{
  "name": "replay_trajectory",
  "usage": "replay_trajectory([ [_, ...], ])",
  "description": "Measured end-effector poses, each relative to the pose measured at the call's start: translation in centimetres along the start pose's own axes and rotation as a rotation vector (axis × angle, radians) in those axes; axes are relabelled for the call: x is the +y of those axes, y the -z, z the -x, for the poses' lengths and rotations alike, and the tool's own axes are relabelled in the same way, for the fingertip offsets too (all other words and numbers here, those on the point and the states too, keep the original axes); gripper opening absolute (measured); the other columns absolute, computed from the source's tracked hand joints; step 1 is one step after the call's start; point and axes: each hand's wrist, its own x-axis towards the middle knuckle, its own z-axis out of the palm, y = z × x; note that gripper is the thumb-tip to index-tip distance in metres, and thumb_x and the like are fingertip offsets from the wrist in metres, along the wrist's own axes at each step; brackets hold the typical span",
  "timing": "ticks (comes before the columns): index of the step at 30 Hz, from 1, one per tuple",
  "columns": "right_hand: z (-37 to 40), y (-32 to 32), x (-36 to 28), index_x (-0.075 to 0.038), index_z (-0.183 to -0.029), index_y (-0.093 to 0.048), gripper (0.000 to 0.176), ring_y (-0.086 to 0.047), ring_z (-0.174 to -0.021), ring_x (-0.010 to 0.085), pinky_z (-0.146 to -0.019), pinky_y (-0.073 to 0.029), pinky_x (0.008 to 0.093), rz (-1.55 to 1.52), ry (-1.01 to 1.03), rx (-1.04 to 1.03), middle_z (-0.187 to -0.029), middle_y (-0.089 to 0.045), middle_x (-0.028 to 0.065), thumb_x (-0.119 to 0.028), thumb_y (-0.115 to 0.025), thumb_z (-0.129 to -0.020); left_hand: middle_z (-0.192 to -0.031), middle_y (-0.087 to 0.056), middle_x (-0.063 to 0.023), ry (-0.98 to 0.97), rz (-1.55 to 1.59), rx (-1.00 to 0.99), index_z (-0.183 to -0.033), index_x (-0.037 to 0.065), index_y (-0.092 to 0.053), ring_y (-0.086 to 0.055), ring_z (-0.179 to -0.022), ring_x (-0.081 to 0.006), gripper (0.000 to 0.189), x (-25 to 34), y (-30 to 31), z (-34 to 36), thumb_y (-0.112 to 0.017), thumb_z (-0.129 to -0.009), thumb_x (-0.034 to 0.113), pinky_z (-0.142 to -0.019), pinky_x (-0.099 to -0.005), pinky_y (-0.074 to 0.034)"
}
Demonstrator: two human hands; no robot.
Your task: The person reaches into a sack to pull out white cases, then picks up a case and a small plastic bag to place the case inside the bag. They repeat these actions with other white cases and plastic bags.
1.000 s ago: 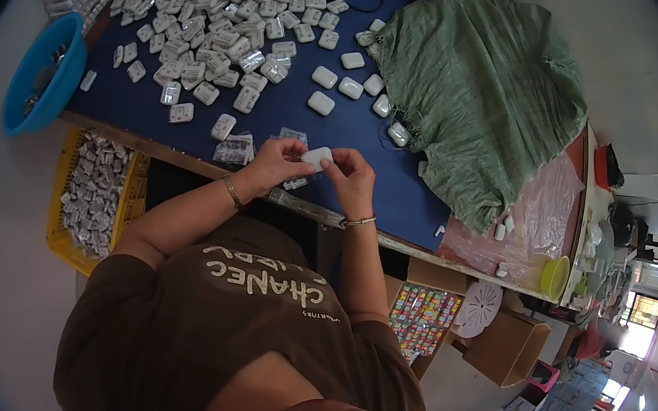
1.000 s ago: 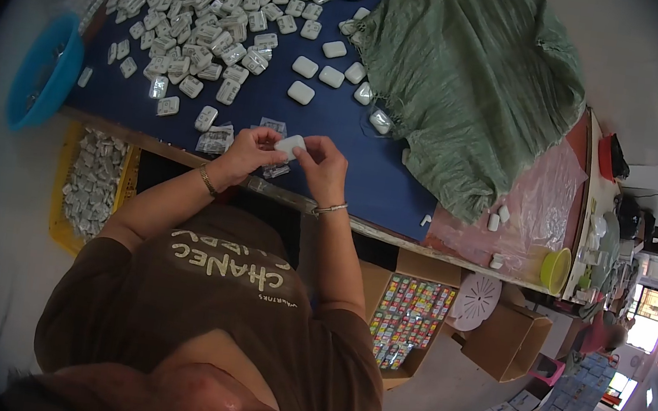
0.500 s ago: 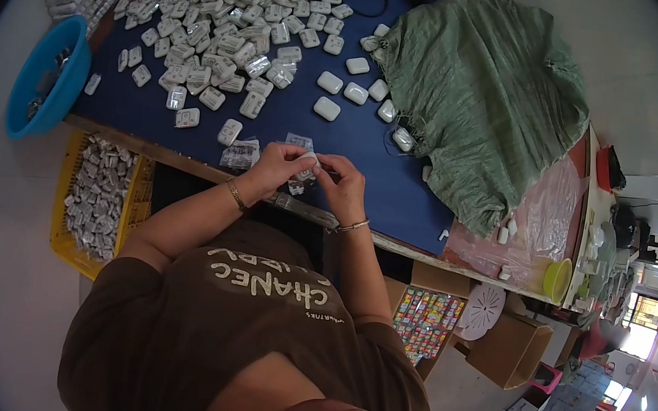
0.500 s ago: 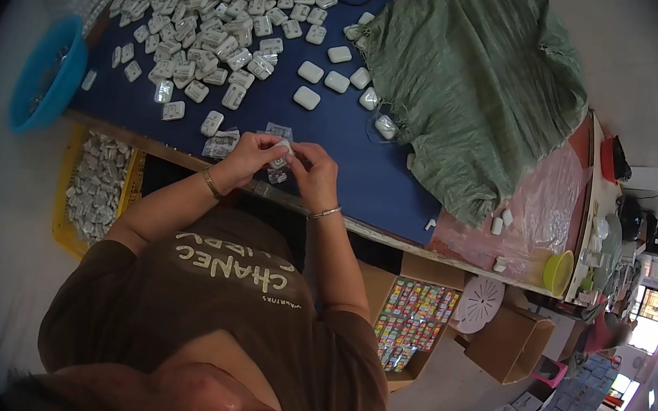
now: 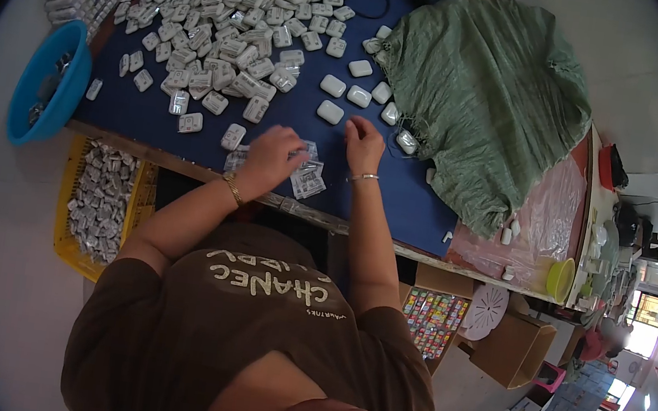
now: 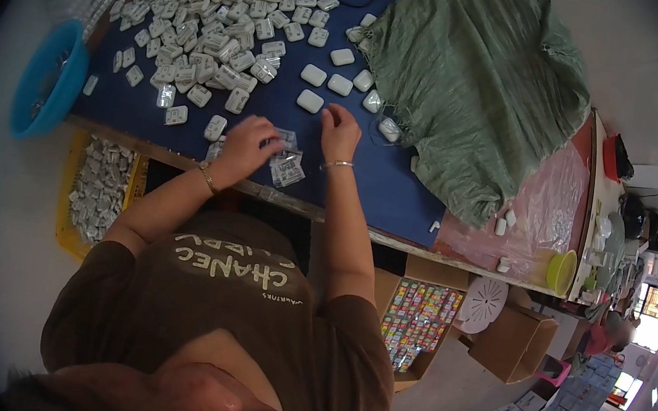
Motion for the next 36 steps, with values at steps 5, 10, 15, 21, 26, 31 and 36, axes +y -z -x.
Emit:
replay_trajectory([
  [5, -2.2, -2.6, -1.8, -0.004, -0.091, -0.066, 0.034, -0.061, -0.086, 0.0297, -0.073, -0.049, 0.0378, 0.484, 0.119, 0.132, -0.085, -0.063, 0.0106, -0.032, -0.074, -0.074, -0.082, -0.058, -0.0064, 0.105, 0.160, -0.438, -0.076, 0.007, -0.060, -0.057, -0.088, -0.0270, 0.022, 1.3, -4.5, 2.8, -0.076, -0.069, 0.021, -0.072, -0.0379, -0.047],
  [10, -2.3, -2.9, -1.0, -0.007, -0.092, -0.064, 0.033, -0.058, -0.093, 0.0311, -0.074, -0.048, 0.0418, 0.494, 0.282, 0.023, -0.085, -0.061, 0.0116, -0.031, -0.076, -0.072, -0.082, -0.059, -0.0065, 0.122, 0.191, -0.399, -0.074, 0.007, -0.064, -0.058, -0.087, -0.0271, 0.017, 0.8, -4.9, 3.0, -0.074, -0.071, 0.021, -0.072, -0.0390, -0.048],
  [15, 0.0, -1.6, -1.2, -0.004, -0.093, -0.059, 0.025, -0.062, -0.082, 0.0256, -0.069, -0.050, 0.0342, 0.321, 0.325, -0.060, -0.085, -0.061, 0.0095, -0.013, -0.074, -0.075, -0.082, -0.062, -0.0072, 0.162, 0.272, -0.415, -0.075, 0.005, -0.067, -0.061, -0.080, -0.0278, 0.012, 0.1, -4.3, 3.0, -0.070, -0.075, 0.017, -0.069, -0.0385, -0.049],
  [21, 4.3, 2.6, -2.7, -0.001, -0.101, -0.056, 0.019, -0.061, -0.086, 0.0107, -0.070, -0.052, 0.0246, -0.472, 0.074, -0.394, -0.091, -0.062, 0.0053, -0.002, -0.065, -0.084, -0.081, -0.064, -0.0071, 0.693, 1.052, -0.371, -0.084, 0.001, -0.064, -0.064, -0.075, -0.0173, 0.015, -2.1, -3.6, 2.8, -0.061, -0.089, 0.015, -0.066, -0.0325, -0.054],
  [26, 8.2, 3.5, -5.5, -0.001, -0.103, -0.058, 0.021, -0.062, -0.078, 0.0120, -0.064, -0.052, 0.0251, -0.197, 0.144, -0.434, -0.092, -0.062, 0.0046, -0.001, -0.065, -0.083, -0.088, -0.064, -0.0066, 0.869, 1.644, -0.307, -0.097, 0.001, -0.059, -0.065, -0.079, -0.0160, 0.014, -2.0, -2.7, 2.0, -0.055, -0.094, 0.014, -0.072, -0.0309, -0.057],
  [31, 9.5, 3.8, -7.7, -0.001, -0.101, -0.060, 0.021, -0.064, -0.076, 0.0125, -0.064, -0.053, 0.0252, 0.150, 0.263, -0.292, -0.092, -0.062, 0.0046, 0.000, -0.066, -0.081, -0.096, -0.063, -0.0077, 0.920, 1.709, -0.268, -0.101, 0.001, -0.061, -0.065, -0.083, -0.0164, 0.020, -0.8, -2.3, 1.6, -0.058, -0.093, 0.019, -0.072, -0.0302, -0.057],
  [36, 9.5, 4.1, -6.4, 0.000, -0.101, -0.060, 0.021, -0.063, -0.086, 0.0133, -0.070, -0.053, 0.0258, -0.362, 0.036, -0.361, -0.099, -0.061, 0.0046, 0.003, -0.065, -0.081, -0.092, -0.066, -0.0088, 0.904, 1.583, -0.236, -0.099, -0.001, -0.063, -0.066, -0.083, -0.0165, 0.020, -0.5, -1.4, 1.7, -0.059, -0.092, 0.017, -0.073, -0.0304, -0.057],
])
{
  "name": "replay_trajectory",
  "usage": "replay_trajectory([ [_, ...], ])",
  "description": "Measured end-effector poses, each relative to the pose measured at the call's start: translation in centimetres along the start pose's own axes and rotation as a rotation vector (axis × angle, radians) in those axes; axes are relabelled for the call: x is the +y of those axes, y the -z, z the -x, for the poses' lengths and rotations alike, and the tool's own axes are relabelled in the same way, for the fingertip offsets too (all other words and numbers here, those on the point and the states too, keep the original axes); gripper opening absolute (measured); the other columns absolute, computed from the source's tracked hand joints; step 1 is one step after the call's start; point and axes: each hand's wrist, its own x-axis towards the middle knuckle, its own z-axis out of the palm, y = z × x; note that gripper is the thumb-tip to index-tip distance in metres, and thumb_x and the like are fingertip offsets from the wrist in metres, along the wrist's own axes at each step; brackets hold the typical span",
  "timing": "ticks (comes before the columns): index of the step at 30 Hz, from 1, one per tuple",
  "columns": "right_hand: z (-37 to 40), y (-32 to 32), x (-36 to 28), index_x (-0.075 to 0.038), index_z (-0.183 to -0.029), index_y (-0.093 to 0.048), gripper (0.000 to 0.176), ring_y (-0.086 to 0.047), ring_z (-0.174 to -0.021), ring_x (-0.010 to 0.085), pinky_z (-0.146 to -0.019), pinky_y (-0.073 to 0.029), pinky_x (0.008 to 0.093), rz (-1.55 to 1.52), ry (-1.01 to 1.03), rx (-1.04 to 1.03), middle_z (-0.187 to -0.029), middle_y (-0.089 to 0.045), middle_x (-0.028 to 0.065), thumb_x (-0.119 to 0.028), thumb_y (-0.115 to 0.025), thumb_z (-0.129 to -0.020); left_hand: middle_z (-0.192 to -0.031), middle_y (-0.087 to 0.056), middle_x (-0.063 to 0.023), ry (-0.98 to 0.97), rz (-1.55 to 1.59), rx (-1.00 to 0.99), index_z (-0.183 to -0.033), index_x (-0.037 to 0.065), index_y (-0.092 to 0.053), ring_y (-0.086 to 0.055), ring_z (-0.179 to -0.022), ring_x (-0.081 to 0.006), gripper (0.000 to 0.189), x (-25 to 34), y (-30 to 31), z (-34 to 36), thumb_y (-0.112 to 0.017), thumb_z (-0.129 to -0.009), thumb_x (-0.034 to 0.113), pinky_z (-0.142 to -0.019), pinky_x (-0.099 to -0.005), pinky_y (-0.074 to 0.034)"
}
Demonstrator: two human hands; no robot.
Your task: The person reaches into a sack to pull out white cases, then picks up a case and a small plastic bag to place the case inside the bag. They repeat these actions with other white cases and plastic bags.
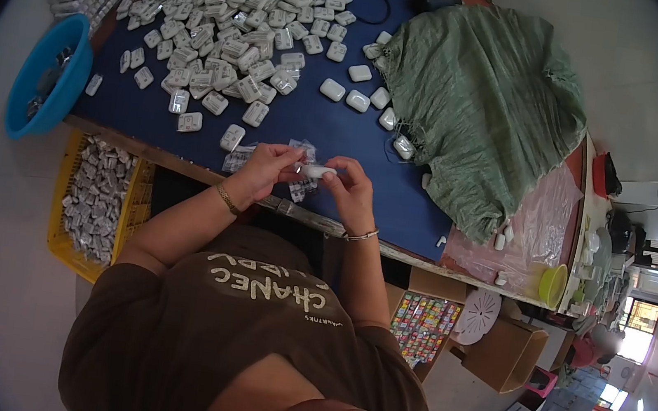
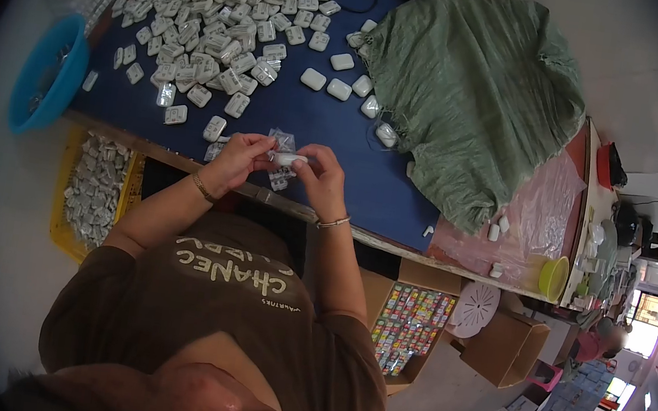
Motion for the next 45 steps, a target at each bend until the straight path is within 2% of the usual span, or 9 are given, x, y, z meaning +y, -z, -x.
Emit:
replay_trajectory([
  [1, 0.0, 0.2, 0.4, 0.000, -0.100, -0.060, 0.020, -0.063, -0.090, 0.0138, -0.074, -0.052, 0.0255, -0.188, -0.014, -0.007, -0.101, -0.060, 0.0044, 0.004, -0.064, -0.081, -0.092, -0.066, -0.0090, -0.015, -0.036, 0.004, -0.098, -0.002, -0.064, -0.066, -0.082, -0.0161, 0.020, 0.1, -0.1, 0.1, -0.061, -0.090, 0.016, -0.073, -0.0295, -0.057],
  [5, 0.0, 0.7, -1.0, 0.001, -0.103, -0.058, 0.023, -0.059, -0.100, 0.0150, -0.081, -0.049, 0.0240, -0.125, 0.122, 0.059, -0.105, -0.059, 0.0045, 0.007, -0.062, -0.081, -0.089, -0.067, -0.0088, -0.045, -0.160, 0.046, -0.097, -0.003, -0.066, -0.066, -0.079, -0.0152, 0.018, 0.5, -0.2, 0.3, -0.065, -0.088, 0.012, -0.071, -0.0277, -0.057],
  [8, -0.4, 1.0, -2.0, 0.001, -0.107, -0.056, 0.029, -0.058, -0.102, 0.0140, -0.084, -0.047, 0.0229, -0.301, -0.007, 0.073, -0.113, -0.056, 0.0057, 0.009, -0.061, -0.080, -0.085, -0.068, -0.0094, -0.085, -0.174, 0.045, -0.097, -0.005, -0.067, -0.065, -0.074, -0.0131, 0.019, 0.6, 0.1, 0.3, -0.068, -0.085, 0.009, -0.068, -0.0241, -0.055],
  [13, -1.3, 0.6, -2.1, 0.000, -0.106, -0.058, 0.029, -0.059, -0.098, 0.0131, -0.080, -0.049, 0.0239, -0.065, 0.193, 0.075, -0.106, -0.055, 0.0052, 0.010, -0.061, -0.079, -0.087, -0.068, -0.0105, -0.110, -0.274, 0.016, -0.098, -0.006, -0.067, -0.065, -0.075, -0.0126, 0.018, 1.0, -0.3, 0.4, -0.067, -0.084, 0.006, -0.068, -0.0230, -0.054],
  [22, -1.0, 0.7, -2.0, 0.001, -0.101, -0.061, 0.025, -0.065, -0.086, 0.0162, -0.074, -0.053, 0.0266, 0.303, 0.156, 0.093, -0.099, -0.062, 0.0096, 0.004, -0.067, -0.076, -0.088, -0.069, -0.0083, -0.204, -0.581, 0.024, -0.100, -0.005, -0.067, -0.062, -0.076, -0.0100, 0.020, 0.6, -0.4, 0.4, -0.068, -0.083, 0.005, -0.071, -0.0216, -0.050],
  [28, -1.3, 0.9, -1.2, 0.001, -0.099, -0.062, 0.024, -0.066, -0.080, 0.0144, -0.071, -0.053, 0.0253, 0.208, 0.053, 0.107, -0.088, -0.067, 0.0089, 0.000, -0.070, -0.077, -0.089, -0.066, -0.0055, -0.194, -0.308, 0.000, -0.102, -0.004, -0.064, -0.060, -0.077, -0.0083, 0.024, 0.4, -1.1, 0.4, -0.071, -0.081, 0.004, -0.072, -0.0214, -0.050],
  [38, -1.5, 0.4, 0.1, 0.002, -0.097, -0.066, 0.019, -0.066, -0.079, 0.0126, -0.070, -0.052, 0.0244, 0.072, 0.018, 0.057, -0.087, -0.068, 0.0094, -0.002, -0.070, -0.078, -0.084, -0.065, -0.0039, -0.080, -0.324, -0.064, -0.099, -0.004, -0.064, -0.058, -0.071, -0.0073, 0.026, -0.1, -0.7, -0.1, -0.071, -0.083, 0.015, -0.063, -0.0207, -0.046],
  [44, -1.3, 0.0, 0.4, 0.002, -0.095, -0.068, 0.018, -0.065, -0.077, 0.0124, -0.069, -0.052, 0.0242, 0.140, 0.060, 0.114, -0.086, -0.068, 0.0088, -0.004, -0.071, -0.079, -0.080, -0.065, -0.0028, -0.216, -0.437, -0.019, -0.093, -0.003, -0.066, -0.057, -0.067, -0.0062, 0.024, -0.6, -1.1, 0.0, -0.067, -0.087, 0.020, -0.061, -0.0197, -0.045],
  [45, -1.3, 0.0, 0.4, 0.002, -0.095, -0.068, 0.018, -0.065, -0.077, 0.0124, -0.069, -0.051, 0.0242, 0.150, 0.048, 0.107, -0.085, -0.068, 0.0086, -0.004, -0.071, -0.079, -0.079, -0.065, -0.0020, -0.122, -0.348, -0.020, -0.093, -0.003, -0.067, -0.056, -0.067, -0.0057, 0.022, -0.1, -1.7, 0.4, -0.067, -0.087, 0.019, -0.059, -0.0195, -0.045],
])
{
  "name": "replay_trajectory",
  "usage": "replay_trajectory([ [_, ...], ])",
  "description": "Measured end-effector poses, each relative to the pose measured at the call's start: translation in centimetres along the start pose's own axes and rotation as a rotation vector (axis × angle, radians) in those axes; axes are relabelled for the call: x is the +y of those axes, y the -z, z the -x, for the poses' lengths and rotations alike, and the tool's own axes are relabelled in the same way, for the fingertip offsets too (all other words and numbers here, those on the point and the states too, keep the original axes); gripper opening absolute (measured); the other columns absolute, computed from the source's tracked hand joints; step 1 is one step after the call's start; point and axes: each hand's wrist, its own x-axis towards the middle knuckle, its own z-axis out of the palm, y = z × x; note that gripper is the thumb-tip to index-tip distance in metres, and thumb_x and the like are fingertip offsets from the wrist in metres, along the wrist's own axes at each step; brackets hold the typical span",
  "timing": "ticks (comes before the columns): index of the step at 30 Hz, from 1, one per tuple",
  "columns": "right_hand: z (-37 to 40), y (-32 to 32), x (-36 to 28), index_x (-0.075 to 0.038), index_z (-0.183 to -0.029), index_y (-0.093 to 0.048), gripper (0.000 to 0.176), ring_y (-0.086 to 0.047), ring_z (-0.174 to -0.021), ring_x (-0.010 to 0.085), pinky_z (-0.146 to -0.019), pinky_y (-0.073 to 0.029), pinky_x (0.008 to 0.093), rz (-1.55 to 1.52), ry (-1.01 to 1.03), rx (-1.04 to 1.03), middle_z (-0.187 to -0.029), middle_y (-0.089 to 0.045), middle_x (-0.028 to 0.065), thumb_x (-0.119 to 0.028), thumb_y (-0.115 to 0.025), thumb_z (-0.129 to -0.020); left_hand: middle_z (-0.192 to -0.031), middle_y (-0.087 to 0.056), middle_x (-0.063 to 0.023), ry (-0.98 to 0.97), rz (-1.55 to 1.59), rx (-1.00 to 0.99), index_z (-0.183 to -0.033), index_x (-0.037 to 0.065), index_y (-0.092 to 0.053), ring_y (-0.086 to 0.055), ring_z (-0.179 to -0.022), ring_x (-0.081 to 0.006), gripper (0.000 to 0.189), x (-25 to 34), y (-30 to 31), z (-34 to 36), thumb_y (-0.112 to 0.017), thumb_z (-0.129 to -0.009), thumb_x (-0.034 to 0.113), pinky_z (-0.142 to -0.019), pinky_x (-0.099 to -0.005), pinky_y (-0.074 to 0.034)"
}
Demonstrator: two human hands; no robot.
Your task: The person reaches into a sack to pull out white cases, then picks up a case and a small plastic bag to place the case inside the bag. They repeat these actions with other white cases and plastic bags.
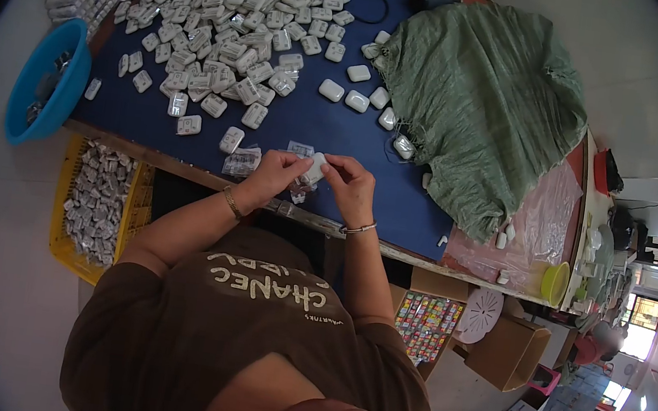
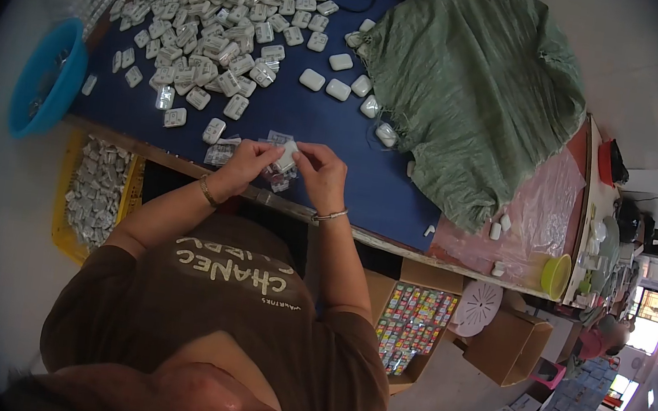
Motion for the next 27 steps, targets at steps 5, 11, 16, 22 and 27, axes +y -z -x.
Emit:
replay_trajectory([
  [5, 0.4, -0.3, 0.1, 0.002, -0.098, -0.068, 0.017, -0.062, -0.080, 0.0104, -0.072, -0.051, 0.0224, 0.019, -0.043, -0.034, -0.091, -0.067, 0.0066, -0.003, -0.069, -0.081, -0.078, -0.064, -0.0009, -0.034, 0.075, 0.016, -0.092, -0.002, -0.068, -0.054, -0.066, -0.0043, 0.019, -0.8, 0.0, 0.0, -0.067, -0.087, 0.016, -0.056, -0.0192, -0.043],
  [11, 0.9, -1.0, -0.4, 0.001, -0.098, -0.067, 0.019, -0.063, -0.083, 0.0134, -0.073, -0.052, 0.0244, -0.017, 0.070, -0.069, -0.097, -0.065, 0.0077, -0.001, -0.069, -0.080, -0.081, -0.064, 0.0010, -0.009, 0.030, 0.050, -0.093, 0.002, -0.068, -0.056, -0.069, -0.0039, 0.017, -0.1, 0.1, -0.2, -0.065, -0.088, 0.017, -0.059, -0.0188, -0.045],
  [16, 1.0, -1.3, -0.7, 0.000, -0.101, -0.067, 0.021, -0.063, -0.085, 0.0137, -0.075, -0.051, 0.0242, 0.038, 0.027, -0.100, -0.097, -0.064, 0.0070, -0.001, -0.069, -0.080, -0.080, -0.064, 0.0019, 0.014, 0.076, 0.048, -0.093, 0.001, -0.068, -0.054, -0.068, -0.0019, 0.019, -0.2, 0.1, 0.2, -0.066, -0.088, 0.019, -0.059, -0.0180, -0.043],
  [22, 0.2, -0.2, 0.3, 0.000, -0.103, -0.067, 0.022, -0.063, -0.079, 0.0131, -0.069, -0.051, 0.0247, 0.028, 0.000, -0.023, -0.094, -0.066, 0.0090, -0.005, -0.067, -0.082, -0.089, -0.067, -0.0062, -0.680, -0.784, 0.564, -0.099, 0.005, -0.069, -0.062, -0.075, -0.0212, 0.024, 3.5, 2.8, -0.9, -0.073, -0.078, 0.017, -0.066, -0.0303, -0.049],
  [27, -1.4, 0.1, 4.0, -0.001, -0.101, -0.068, 0.019, -0.061, -0.073, 0.0101, -0.066, -0.049, 0.0233, -0.028, -0.129, 0.072, -0.083, -0.067, 0.0058, -0.007, -0.065, -0.084, -0.088, -0.061, -0.0070, -0.789, -1.188, 0.379, -0.089, 0.008, -0.066, -0.058, -0.087, -0.0275, 0.025, 3.5, 1.9, -0.6, -0.076, -0.070, 0.021, -0.072, -0.0374, -0.049],
])
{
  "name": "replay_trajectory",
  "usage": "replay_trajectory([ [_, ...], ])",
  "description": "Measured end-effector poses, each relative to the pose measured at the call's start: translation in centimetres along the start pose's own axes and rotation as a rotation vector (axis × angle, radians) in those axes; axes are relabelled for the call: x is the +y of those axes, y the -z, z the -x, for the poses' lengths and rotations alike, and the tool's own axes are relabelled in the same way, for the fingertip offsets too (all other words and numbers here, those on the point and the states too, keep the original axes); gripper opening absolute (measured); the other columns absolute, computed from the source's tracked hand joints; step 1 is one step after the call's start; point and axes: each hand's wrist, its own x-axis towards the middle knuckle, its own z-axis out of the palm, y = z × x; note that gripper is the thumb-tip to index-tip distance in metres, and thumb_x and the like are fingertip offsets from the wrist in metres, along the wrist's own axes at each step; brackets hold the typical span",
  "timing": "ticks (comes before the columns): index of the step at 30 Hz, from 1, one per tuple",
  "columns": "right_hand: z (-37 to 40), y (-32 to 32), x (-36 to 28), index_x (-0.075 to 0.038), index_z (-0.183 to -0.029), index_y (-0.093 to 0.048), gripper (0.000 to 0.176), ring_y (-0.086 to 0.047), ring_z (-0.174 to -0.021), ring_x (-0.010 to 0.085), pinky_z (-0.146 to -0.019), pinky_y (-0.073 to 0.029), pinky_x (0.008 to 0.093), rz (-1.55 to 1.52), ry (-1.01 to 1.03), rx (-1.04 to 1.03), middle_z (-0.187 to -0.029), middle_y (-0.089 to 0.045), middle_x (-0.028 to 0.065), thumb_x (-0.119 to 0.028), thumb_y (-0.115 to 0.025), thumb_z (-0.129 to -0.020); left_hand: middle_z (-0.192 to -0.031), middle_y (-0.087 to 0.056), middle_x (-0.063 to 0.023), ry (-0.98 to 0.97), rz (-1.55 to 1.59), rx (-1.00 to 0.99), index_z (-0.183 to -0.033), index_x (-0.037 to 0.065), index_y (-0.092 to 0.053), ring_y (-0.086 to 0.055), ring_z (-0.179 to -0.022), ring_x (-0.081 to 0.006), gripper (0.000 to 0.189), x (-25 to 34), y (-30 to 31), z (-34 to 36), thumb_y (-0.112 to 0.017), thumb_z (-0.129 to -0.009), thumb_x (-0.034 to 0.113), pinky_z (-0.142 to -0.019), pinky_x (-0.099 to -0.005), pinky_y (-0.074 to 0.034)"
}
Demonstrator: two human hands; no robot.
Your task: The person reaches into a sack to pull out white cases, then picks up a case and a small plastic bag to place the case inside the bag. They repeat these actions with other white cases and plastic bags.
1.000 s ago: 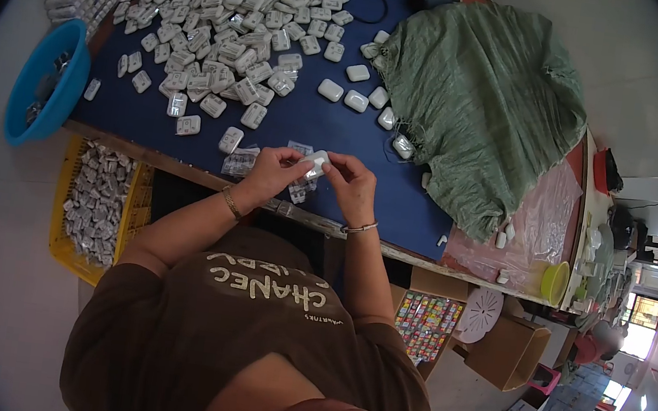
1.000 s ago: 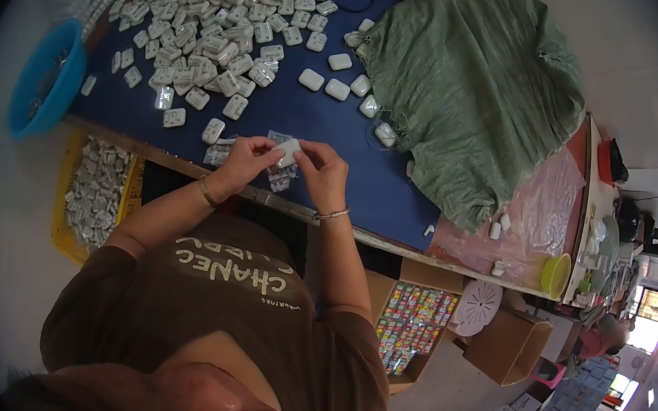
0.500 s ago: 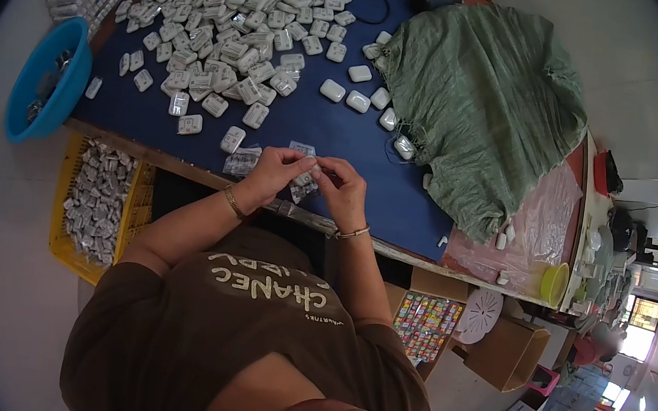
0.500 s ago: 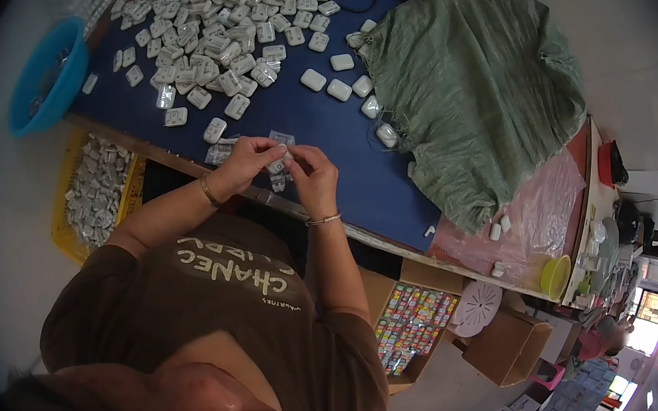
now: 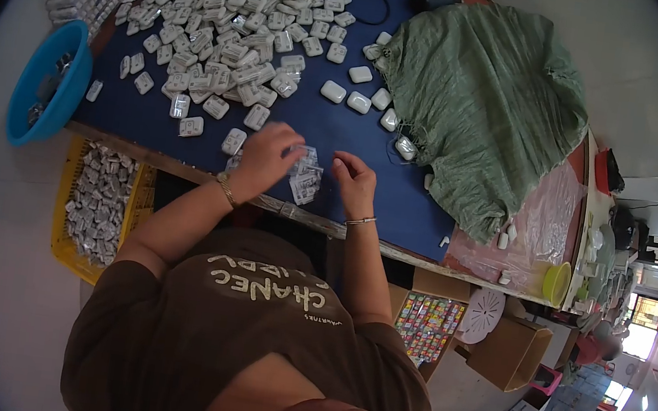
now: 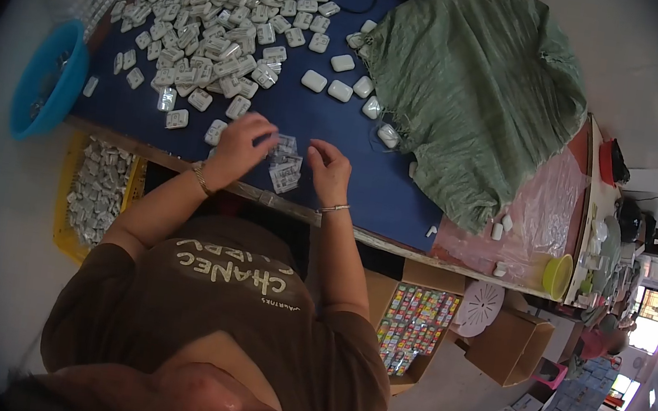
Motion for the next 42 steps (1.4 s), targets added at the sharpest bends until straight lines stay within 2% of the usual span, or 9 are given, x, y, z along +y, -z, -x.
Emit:
replay_trajectory([
  [3, -2.7, -0.4, 0.1, -0.001, -0.099, -0.068, 0.017, -0.060, -0.066, 0.0086, -0.061, -0.048, 0.0228, 0.138, 0.000, 0.058, -0.075, -0.066, 0.0046, -0.008, -0.064, -0.084, -0.085, -0.059, -0.0063, 0.116, 0.142, -0.507, -0.076, 0.008, -0.060, -0.058, -0.086, -0.0267, 0.023, 1.4, -4.4, 3.4, -0.076, -0.069, 0.023, -0.071, -0.0385, -0.048],
  [9, -12.0, -0.2, 1.5, -0.004, -0.103, -0.066, 0.030, -0.063, -0.084, 0.0298, -0.075, -0.050, 0.0391, 0.595, 0.381, 0.329, -0.098, -0.066, 0.0135, -0.014, -0.071, -0.075, -0.082, -0.059, -0.0057, 0.127, 0.151, -0.535, -0.070, 0.008, -0.062, -0.058, -0.088, -0.0269, 0.019, 0.9, -6.3, 4.7, -0.073, -0.071, 0.023, -0.072, -0.0384, -0.049],
  [16, -12.4, 0.3, 1.6, -0.008, -0.113, -0.061, 0.047, -0.057, -0.093, 0.0359, -0.080, -0.050, 0.0385, 0.923, 0.311, 0.243, -0.111, -0.057, 0.0149, -0.013, -0.076, -0.068, -0.080, -0.062, -0.0069, 0.130, 0.253, -0.533, -0.078, 0.008, -0.070, -0.059, -0.082, -0.0273, 0.014, -0.3, -5.7, 4.8, -0.068, -0.076, 0.022, -0.071, -0.0384, -0.049],
  [19, -8.9, 1.0, 0.6, -0.006, -0.111, -0.061, 0.047, -0.059, -0.093, 0.0299, -0.080, -0.051, 0.0350, 0.627, 0.281, 0.124, -0.104, -0.057, 0.0126, -0.008, -0.077, -0.066, -0.078, -0.064, -0.0064, 0.283, 0.351, -0.543, -0.082, 0.004, -0.069, -0.063, -0.074, -0.0227, 0.015, -1.0, -5.3, 4.8, -0.066, -0.082, 0.019, -0.067, -0.0343, -0.050],
  [21, -5.6, 1.1, 0.0, -0.004, -0.111, -0.062, 0.045, -0.060, -0.096, 0.0229, -0.079, -0.052, 0.0314, 0.030, 0.152, -0.098, -0.104, -0.057, 0.0100, -0.001, -0.075, -0.068, -0.077, -0.064, -0.0060, 0.823, 1.011, -0.498, -0.083, 0.000, -0.068, -0.065, -0.073, -0.0165, 0.019, -2.4, -6.0, 5.1, -0.062, -0.088, 0.018, -0.066, -0.0308, -0.053],
  [24, -1.2, 1.0, -2.5, -0.005, -0.117, -0.060, 0.048, -0.059, -0.098, 0.0156, -0.078, -0.052, 0.0254, -0.057, 0.152, -0.386, -0.109, -0.056, 0.0064, 0.001, -0.074, -0.072, -0.090, -0.064, -0.0076, 0.940, 1.353, -0.414, -0.095, -0.001, -0.063, -0.064, -0.084, -0.0160, 0.019, -2.2, -4.1, 3.6, -0.058, -0.093, 0.017, -0.074, -0.0308, -0.056],
  [28, 1.9, -0.5, -4.7, -0.002, -0.115, -0.060, 0.044, -0.059, -0.094, 0.0154, -0.073, -0.053, 0.0250, 0.185, 0.267, -0.272, -0.107, -0.058, 0.0073, 0.001, -0.073, -0.073, -0.093, -0.064, -0.0079, 1.001, 1.732, -0.315, -0.101, -0.001, -0.060, -0.065, -0.085, -0.0179, 0.022, -1.7, -3.1, 2.3, -0.060, -0.092, 0.019, -0.075, -0.0327, -0.056],
  [34, 2.9, -1.1, -4.6, 0.000, -0.105, -0.063, 0.027, -0.060, -0.089, 0.0142, -0.072, -0.052, 0.0237, 0.092, -0.023, -0.212, -0.110, -0.058, 0.0096, 0.003, -0.066, -0.078, -0.093, -0.065, -0.0093, 1.026, 1.568, -0.252, -0.097, -0.002, -0.063, -0.065, -0.086, -0.0175, 0.018, -1.2, -3.1, 2.5, -0.061, -0.091, 0.014, -0.075, -0.0305, -0.056],
  [42, 2.1, 0.1, -4.8, 0.001, -0.106, -0.062, 0.028, -0.060, -0.094, 0.0162, -0.076, -0.051, 0.0255, -0.066, 0.256, -0.056, -0.114, -0.056, 0.0101, 0.004, -0.066, -0.079, -0.085, -0.067, -0.0093, 0.847, 1.249, -0.264, -0.090, -0.004, -0.065, -0.066, -0.075, -0.0146, 0.011, -1.0, -2.1, 2.3, -0.067, -0.084, 0.006, -0.070, -0.0258, -0.056],
])
